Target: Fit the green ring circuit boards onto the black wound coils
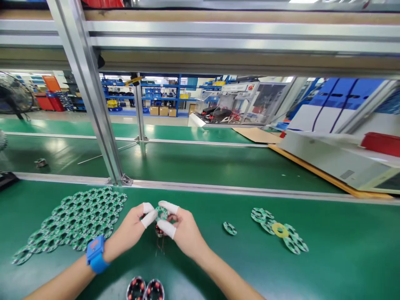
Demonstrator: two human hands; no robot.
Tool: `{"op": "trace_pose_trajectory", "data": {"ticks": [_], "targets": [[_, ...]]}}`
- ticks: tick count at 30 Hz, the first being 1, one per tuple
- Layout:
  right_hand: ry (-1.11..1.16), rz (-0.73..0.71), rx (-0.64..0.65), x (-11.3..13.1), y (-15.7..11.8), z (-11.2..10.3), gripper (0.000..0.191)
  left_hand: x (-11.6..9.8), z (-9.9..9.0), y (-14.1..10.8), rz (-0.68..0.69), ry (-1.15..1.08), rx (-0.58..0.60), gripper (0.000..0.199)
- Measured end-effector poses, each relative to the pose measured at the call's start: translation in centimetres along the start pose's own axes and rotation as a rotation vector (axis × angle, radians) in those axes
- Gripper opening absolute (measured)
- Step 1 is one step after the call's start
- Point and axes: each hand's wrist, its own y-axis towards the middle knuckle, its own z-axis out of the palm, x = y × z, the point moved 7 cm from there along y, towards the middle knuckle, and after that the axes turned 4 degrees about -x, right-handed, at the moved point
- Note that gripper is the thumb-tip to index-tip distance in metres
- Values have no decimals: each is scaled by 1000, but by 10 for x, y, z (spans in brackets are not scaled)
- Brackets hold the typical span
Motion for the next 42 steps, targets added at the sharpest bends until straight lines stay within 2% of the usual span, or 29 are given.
{"op": "trace_pose_trajectory", "data": {"ticks": [4, 6, 7, 10, 13, 17, 22, 26, 42], "targets": [[-368, -202, -99, 5, -3, -23, 38, 10, 8, 3, -50, -16, 60, 30], [-457, -266, -147, 5, -3, -35, 34, 12, 8, 0, -25, 131, 25, 24], [-477, -258, -162, 4, -1, -40, 33, 13, 9, -1, -13, 240, 13, 25], [-456, -131, -125, -8, 5, -49, 31, 24, 15, -8, -19, 536, 66, 53], [-368, -44, 40, -15, 8, -38, 28, 36, 23, -11, -26, 634, 139, 48], [-424, -111, 173, -14, 3, -17, 27, 41, 28, -10, 9, 647, 137, 44], [-695, -214, 183, -12, -3, -8, 30, 40, 31, -10, 54, 681, 118, 43], [-823, -262, 164, -10, -5, -6, 31, 40, 33, -11, 67, 684, 111, 44], [-876, -330, 139, -10, -6, -6, 32, 38, 32, -11, 45, 707, 110, 40]]}}
